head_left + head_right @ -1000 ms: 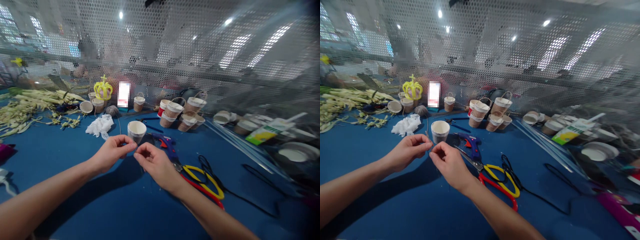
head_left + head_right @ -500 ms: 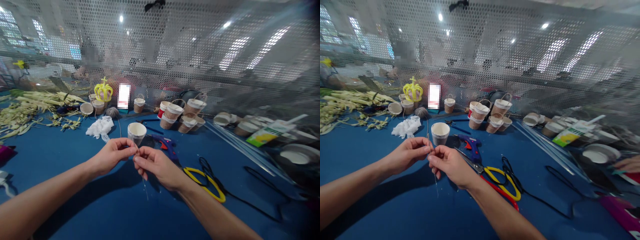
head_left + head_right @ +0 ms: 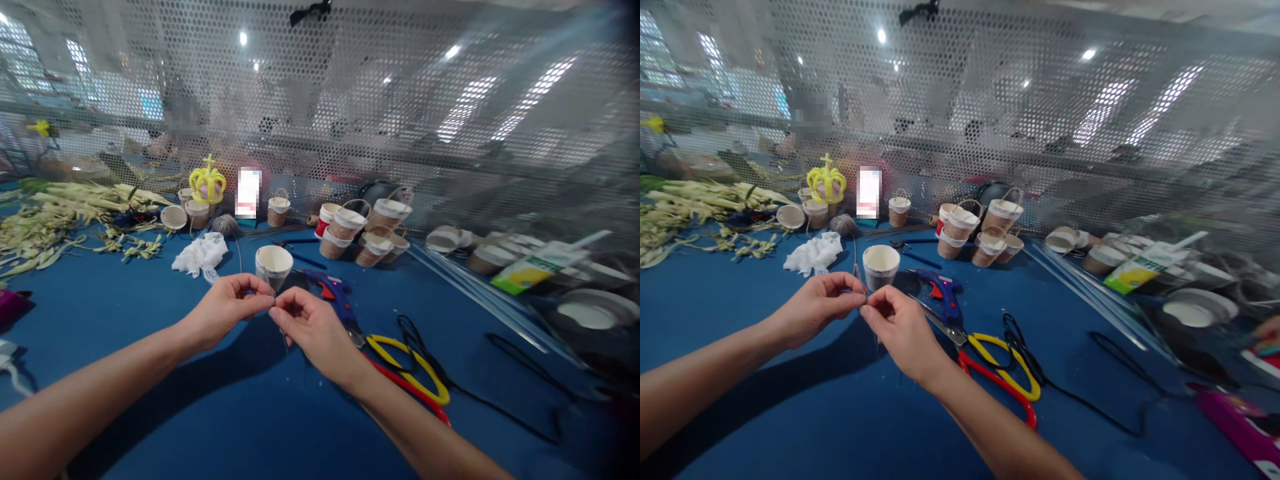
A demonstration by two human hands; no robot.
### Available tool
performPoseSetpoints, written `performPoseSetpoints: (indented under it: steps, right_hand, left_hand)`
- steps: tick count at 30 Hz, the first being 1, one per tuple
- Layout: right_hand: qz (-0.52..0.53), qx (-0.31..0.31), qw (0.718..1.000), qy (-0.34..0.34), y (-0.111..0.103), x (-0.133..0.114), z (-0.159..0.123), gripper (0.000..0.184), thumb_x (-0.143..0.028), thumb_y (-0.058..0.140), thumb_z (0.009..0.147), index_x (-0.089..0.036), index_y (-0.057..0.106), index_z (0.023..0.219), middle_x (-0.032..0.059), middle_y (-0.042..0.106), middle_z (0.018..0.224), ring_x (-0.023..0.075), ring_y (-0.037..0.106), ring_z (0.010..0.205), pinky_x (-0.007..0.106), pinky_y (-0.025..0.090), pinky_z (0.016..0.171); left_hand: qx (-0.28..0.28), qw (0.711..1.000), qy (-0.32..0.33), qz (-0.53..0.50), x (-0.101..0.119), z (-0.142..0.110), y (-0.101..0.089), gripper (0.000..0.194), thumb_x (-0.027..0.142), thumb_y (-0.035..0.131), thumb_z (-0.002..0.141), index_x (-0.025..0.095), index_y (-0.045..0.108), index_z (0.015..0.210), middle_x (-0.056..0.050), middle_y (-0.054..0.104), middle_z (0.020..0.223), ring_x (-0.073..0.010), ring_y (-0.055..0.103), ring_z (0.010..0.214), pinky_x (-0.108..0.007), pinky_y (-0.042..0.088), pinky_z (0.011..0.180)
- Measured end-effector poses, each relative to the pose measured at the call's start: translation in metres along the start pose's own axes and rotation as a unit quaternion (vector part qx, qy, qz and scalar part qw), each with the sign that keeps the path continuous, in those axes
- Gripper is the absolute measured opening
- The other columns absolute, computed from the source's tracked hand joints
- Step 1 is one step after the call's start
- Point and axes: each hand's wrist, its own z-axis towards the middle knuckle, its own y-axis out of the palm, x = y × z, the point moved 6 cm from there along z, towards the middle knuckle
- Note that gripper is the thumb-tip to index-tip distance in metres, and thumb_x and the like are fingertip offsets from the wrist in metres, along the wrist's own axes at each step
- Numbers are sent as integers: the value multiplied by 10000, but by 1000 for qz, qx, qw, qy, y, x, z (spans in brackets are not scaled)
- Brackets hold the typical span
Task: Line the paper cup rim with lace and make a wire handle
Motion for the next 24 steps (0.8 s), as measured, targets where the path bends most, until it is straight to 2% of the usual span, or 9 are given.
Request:
performPoseSetpoints:
  steps: [5,11,13,18,24]
  right_hand:
    - [-22,0,1000,-8,-1,0,0,161,-314,559,749,-178,481,711,-47,447,591,66,417,471,208,373,448]
    - [-42,8,999,-17,1,-2,-2,141,-280,550,758,-178,479,690,-47,445,587,64,408,471,207,366,446]
    - [-28,2,1000,-14,1,-3,-2,142,-277,547,759,-176,474,692,-50,440,590,58,407,466,204,364,445]
    - [74,-75,994,23,6,-1,-1,187,-340,562,750,-175,473,761,-48,469,619,65,460,487,206,401,450]
    - [72,-70,995,24,5,0,-1,196,-341,570,750,-170,474,751,-52,471,611,56,451,473,196,393,443]
  left_hand:
    - [-5,1000,-9,15,0,1,-1,210,269,702,605,116,561,626,40,471,551,-37,333,463,-203,217,439]
    - [1,1000,-11,-17,-1,-2,0,198,243,689,612,119,536,611,50,462,543,-30,333,462,-195,216,446]
    - [4,1000,-9,-24,-1,-3,0,195,239,686,619,119,532,616,53,460,542,-28,330,463,-192,217,448]
    - [-29,998,-6,-56,2,-1,0,202,244,695,617,123,533,624,51,479,547,-29,347,460,-191,221,451]
    - [-33,996,-8,-77,1,0,0,208,250,700,617,127,534,637,53,473,541,-31,341,454,-195,212,448]
